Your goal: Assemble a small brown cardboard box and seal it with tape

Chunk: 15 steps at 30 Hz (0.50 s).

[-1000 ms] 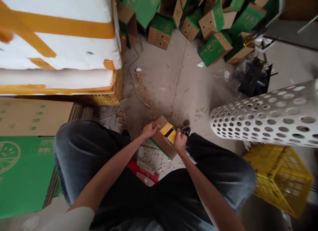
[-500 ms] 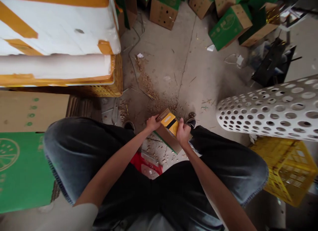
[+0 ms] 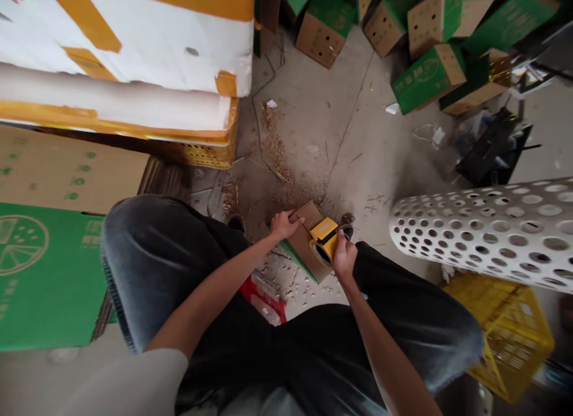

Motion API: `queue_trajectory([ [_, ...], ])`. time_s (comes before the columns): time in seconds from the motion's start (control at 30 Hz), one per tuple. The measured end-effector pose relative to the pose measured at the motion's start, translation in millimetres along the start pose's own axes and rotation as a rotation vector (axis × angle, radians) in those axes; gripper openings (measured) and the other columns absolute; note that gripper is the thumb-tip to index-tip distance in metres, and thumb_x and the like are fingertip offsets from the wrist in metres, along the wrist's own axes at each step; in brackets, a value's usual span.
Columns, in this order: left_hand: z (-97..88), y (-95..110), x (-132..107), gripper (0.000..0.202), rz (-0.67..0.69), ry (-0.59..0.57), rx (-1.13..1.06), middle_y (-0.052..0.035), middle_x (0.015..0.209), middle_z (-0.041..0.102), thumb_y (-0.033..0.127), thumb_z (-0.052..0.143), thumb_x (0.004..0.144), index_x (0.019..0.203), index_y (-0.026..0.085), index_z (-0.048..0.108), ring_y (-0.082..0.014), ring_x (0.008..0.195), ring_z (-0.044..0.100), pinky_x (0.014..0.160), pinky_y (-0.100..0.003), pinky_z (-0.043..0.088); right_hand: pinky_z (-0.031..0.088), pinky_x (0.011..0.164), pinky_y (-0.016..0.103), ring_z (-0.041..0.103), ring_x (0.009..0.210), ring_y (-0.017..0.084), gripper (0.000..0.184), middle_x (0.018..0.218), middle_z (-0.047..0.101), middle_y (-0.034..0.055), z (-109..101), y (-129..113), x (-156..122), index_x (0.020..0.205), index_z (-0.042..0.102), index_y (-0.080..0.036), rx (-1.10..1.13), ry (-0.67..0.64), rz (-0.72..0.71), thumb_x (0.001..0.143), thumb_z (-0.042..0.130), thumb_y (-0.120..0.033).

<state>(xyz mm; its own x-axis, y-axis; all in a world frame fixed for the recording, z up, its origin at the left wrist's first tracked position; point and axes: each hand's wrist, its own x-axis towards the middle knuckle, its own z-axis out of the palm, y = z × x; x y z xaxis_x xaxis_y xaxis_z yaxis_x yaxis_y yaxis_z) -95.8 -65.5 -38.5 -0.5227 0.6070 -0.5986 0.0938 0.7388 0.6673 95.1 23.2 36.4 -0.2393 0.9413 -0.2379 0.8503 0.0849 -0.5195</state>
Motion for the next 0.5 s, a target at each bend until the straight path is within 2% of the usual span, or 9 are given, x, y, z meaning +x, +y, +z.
queue_trajectory([
  [0.17, -0.1, -1.3, -1.8, 0.067, 0.021, 0.004, 0.029, -0.0116, 0.140, 0.074, 0.062, 0.070, 0.091, 0.149, 0.028, 0.064, -0.0328, 0.135, 0.065, 0.111, -0.041, 0.050, 0.028, 0.060, 0.033, 0.053, 0.062, 0.021, 0.076, 0.059, 0.061, 0.0119, 7.9, -10.1, 1.0, 0.058, 0.055, -0.021, -0.104, 0.007, -0.039, 0.094, 0.026, -0.082],
  [0.27, -4.0, 0.3, -2.5, 0.068, 0.021, -0.001, 0.043, -0.0124, 0.140, 0.074, 0.062, 0.071, 0.091, 0.149, 0.026, 0.064, -0.0345, 0.134, 0.066, 0.111, -0.042, 0.051, 0.027, 0.060, 0.033, 0.057, 0.064, 0.024, 0.074, 0.063, 0.065, 0.0155, 12.0, -13.3, 4.6, 0.062, 0.063, -0.019, -0.164, 0.026, -0.018, 0.096, 0.028, -0.075],
  [0.37, -12.4, 3.2, 0.1, 0.062, 0.040, -0.035, -0.004, -0.0134, 0.142, 0.072, 0.054, 0.070, 0.094, 0.147, 0.021, 0.065, -0.0316, 0.134, 0.066, 0.112, -0.038, 0.051, 0.027, 0.060, 0.033, 0.055, 0.061, 0.023, 0.072, 0.063, 0.066, 0.0157, 13.6, -12.0, 5.9, 0.063, 0.066, -0.018, -0.155, 0.021, -0.021, 0.098, 0.029, -0.069],
  [0.5, -26.6, 13.0, 5.3, 0.039, 0.102, 0.161, -0.148, -0.0130, 0.139, 0.074, 0.035, 0.060, 0.103, 0.135, 0.015, 0.071, -0.0225, 0.128, 0.069, 0.112, -0.031, 0.051, 0.027, 0.059, 0.032, 0.055, 0.061, 0.022, 0.070, 0.063, 0.066, 0.0156, 14.3, -10.3, 6.0, 0.063, 0.069, -0.016, -0.143, 0.026, -0.018, 0.099, 0.032, -0.064],
])
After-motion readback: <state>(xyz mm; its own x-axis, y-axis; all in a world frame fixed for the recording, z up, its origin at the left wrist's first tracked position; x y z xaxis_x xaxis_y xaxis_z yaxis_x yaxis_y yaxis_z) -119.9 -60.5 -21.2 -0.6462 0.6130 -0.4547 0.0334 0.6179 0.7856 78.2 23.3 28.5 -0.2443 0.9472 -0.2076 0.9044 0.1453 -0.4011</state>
